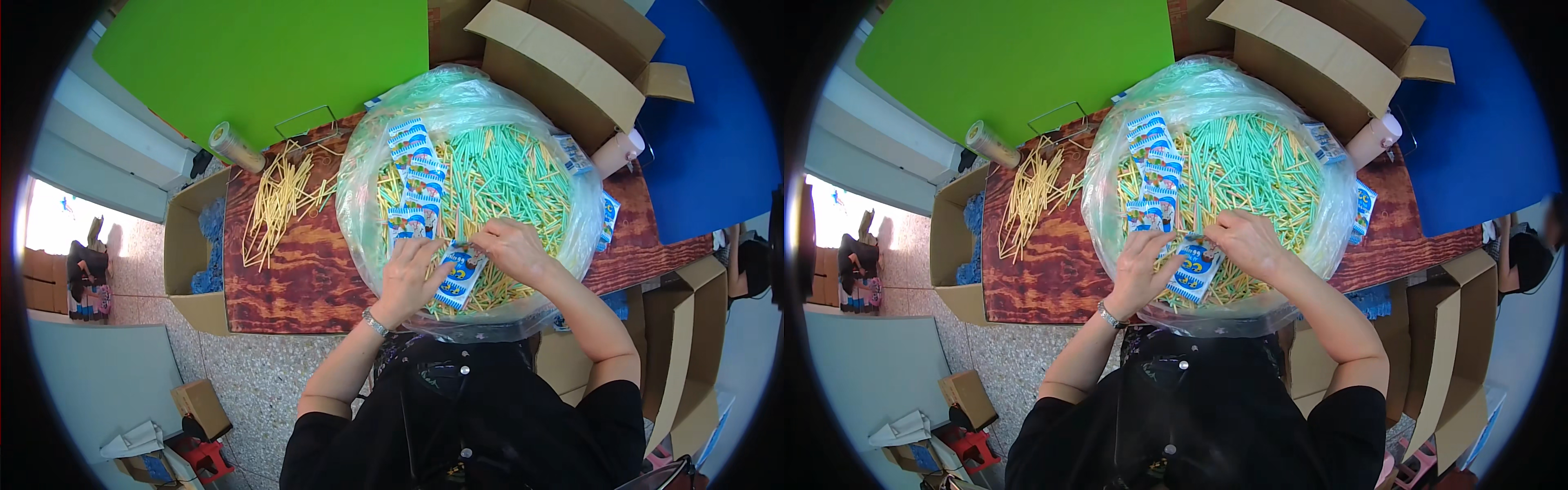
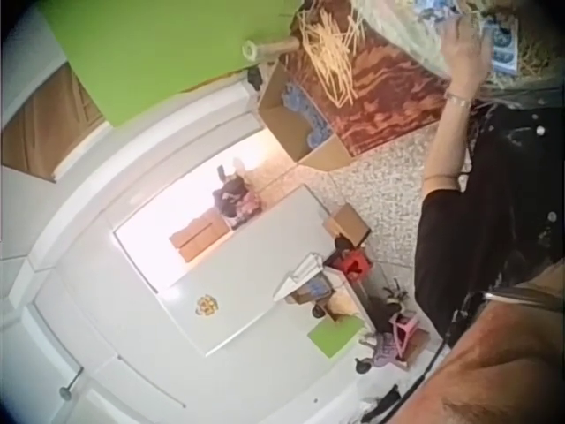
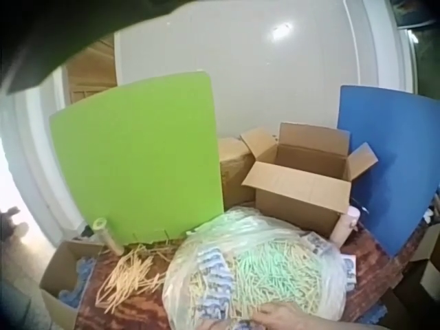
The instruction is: Picking small blue packets out of a bag of shredded green packing material and placing them into a cardboard box.
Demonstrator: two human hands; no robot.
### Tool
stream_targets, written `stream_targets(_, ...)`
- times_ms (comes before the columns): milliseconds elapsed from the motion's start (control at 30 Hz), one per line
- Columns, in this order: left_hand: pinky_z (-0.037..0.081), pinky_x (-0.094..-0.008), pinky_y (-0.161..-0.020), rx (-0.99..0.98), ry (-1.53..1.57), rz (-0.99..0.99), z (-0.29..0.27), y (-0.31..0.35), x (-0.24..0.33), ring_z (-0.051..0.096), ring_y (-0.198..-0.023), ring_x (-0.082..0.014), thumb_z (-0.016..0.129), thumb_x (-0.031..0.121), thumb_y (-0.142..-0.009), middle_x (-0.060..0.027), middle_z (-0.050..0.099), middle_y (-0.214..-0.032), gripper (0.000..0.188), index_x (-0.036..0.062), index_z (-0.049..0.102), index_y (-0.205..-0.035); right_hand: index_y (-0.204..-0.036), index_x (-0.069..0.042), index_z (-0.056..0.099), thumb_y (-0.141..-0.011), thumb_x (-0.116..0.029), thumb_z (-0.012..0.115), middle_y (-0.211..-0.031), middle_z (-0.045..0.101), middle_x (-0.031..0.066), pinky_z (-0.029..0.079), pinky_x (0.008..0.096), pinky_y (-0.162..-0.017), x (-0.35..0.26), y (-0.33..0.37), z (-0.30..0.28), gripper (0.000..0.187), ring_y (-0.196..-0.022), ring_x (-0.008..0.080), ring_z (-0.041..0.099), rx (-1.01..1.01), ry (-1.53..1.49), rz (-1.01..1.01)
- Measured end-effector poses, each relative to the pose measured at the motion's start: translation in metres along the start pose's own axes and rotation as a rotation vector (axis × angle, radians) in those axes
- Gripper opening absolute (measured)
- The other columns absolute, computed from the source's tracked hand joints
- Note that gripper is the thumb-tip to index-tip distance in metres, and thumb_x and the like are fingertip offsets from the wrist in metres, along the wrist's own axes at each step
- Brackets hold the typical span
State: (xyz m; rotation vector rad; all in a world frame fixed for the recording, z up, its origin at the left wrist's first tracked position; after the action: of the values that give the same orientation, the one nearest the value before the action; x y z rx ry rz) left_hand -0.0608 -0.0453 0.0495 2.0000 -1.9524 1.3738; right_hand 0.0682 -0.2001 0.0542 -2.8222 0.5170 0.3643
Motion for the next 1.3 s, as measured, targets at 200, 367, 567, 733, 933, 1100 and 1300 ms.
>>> stream_targets(200,0.043,-0.0266,-0.053,-0.241,0.428,-0.394,0.023,0.0,-0.022,0.053,-0.062,-0.0083,0.07,0.015,-0.086,-0.002,0.061,-0.071,0.017,-0.0007,0.065,-0.083,-0.08,-0.006,0.062,-0.082,-0.028,0.071,-0.074,0.059,0.0118,0.045,0.0418,-0.064,0.0,-0.008,-0.014,0.024,-0.073,0.0328,0.059,0.047,-0.449,0.064)
stream_targets(367,0.046,-0.0217,-0.057,-0.335,0.732,-0.623,0.034,-0.001,-0.019,0.055,-0.065,-0.0014,0.068,0.017,-0.089,0.0012,0.065,-0.069,0.019,-0.0006,0.068,-0.083,-0.078,-0.004,0.06,-0.083,-0.026,0.069,-0.071,0.056,0.0142,0.044,0.0434,-0.062,-0.001,-0.01,-0.021,0.024,-0.07,0.0343,0.058,0.096,-0.453,0.057)
stream_targets(567,0.039,-0.0221,-0.049,-0.3,0.477,-0.568,0.03,-0.011,-0.024,0.048,-0.059,-0.0009,0.081,0.017,-0.077,0.0011,0.061,-0.064,0.023,-0.0005,0.066,-0.076,-0.085,-0.004,0.061,-0.085,-0.021,0.068,-0.072,0.057,0.015,0.045,0.0429,-0.061,0.006,-0.018,-0.021,0.018,-0.068,0.0347,0.058,0.078,-0.441,-0.058)
stream_targets(733,0.035,-0.0214,-0.047,-0.146,0.531,-0.587,0.027,-0.007,-0.039,0.044,-0.056,-0.0024,0.082,0.015,-0.076,0.0032,0.053,-0.061,0.027,0.0015,0.059,-0.071,-0.103,-0.007,0.065,-0.088,-0.023,0.064,-0.088,0.066,0.0114,0.05,0.0349,-0.069,0.062,-0.055,-0.034,0.021,-0.076,0.0258,0.064,-0.128,-0.707,0.291)
stream_targets(933,0.032,-0.0225,-0.048,-0.157,0.522,-0.534,0.017,-0.015,-0.036,0.039,-0.056,-0.0037,0.081,0.015,-0.078,0.0045,0.045,-0.061,0.029,0.004,0.055,-0.07,-0.106,-0.004,0.067,-0.088,-0.044,0.058,-0.09,0.069,0.0179,0.051,0.0472,-0.081,0.142,-0.108,-0.014,0.045,-0.092,0.0353,0.065,-0.174,0.142,0.448)
stream_targets(1100,0.031,-0.0231,-0.049,-0.109,0.607,-0.55,0.026,0.002,-0.057,0.037,-0.056,-0.0043,0.08,0.015,-0.078,0.0046,0.044,-0.063,0.032,0.0041,0.052,-0.068,-0.11,0.001,0.065,-0.083,-0.049,0.062,-0.111,0.066,0.0214,0.05,0.0452,-0.091,0.132,-0.134,0.01,0.056,-0.106,0.0369,0.062,-0.199,-0.048,0.8)
stream_targets(1300,0.034,-0.0216,-0.052,-0.129,0.597,-0.544,0.017,-0.001,-0.055,0.04,-0.061,-0.003,0.077,0.01,-0.081,0.0052,0.049,-0.069,0.026,0.0027,0.054,-0.071,-0.113,0.0,0.064,-0.086,-0.042,0.057,-0.117,0.064,0.0205,0.048,0.0464,-0.093,0.136,-0.141,0.021,0.05,-0.109,0.0356,0.061,-0.176,-0.055,0.87)
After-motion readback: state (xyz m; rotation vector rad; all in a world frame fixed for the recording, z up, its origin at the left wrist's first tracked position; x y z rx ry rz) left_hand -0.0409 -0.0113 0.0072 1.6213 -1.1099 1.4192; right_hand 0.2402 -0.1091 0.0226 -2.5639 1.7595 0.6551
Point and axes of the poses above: each hand's wrist, its own y-axis away from the middle knuckle, its own z-axis out of the palm, x = y × z, the point moved 3 cm from there along -y, towards the middle knuckle
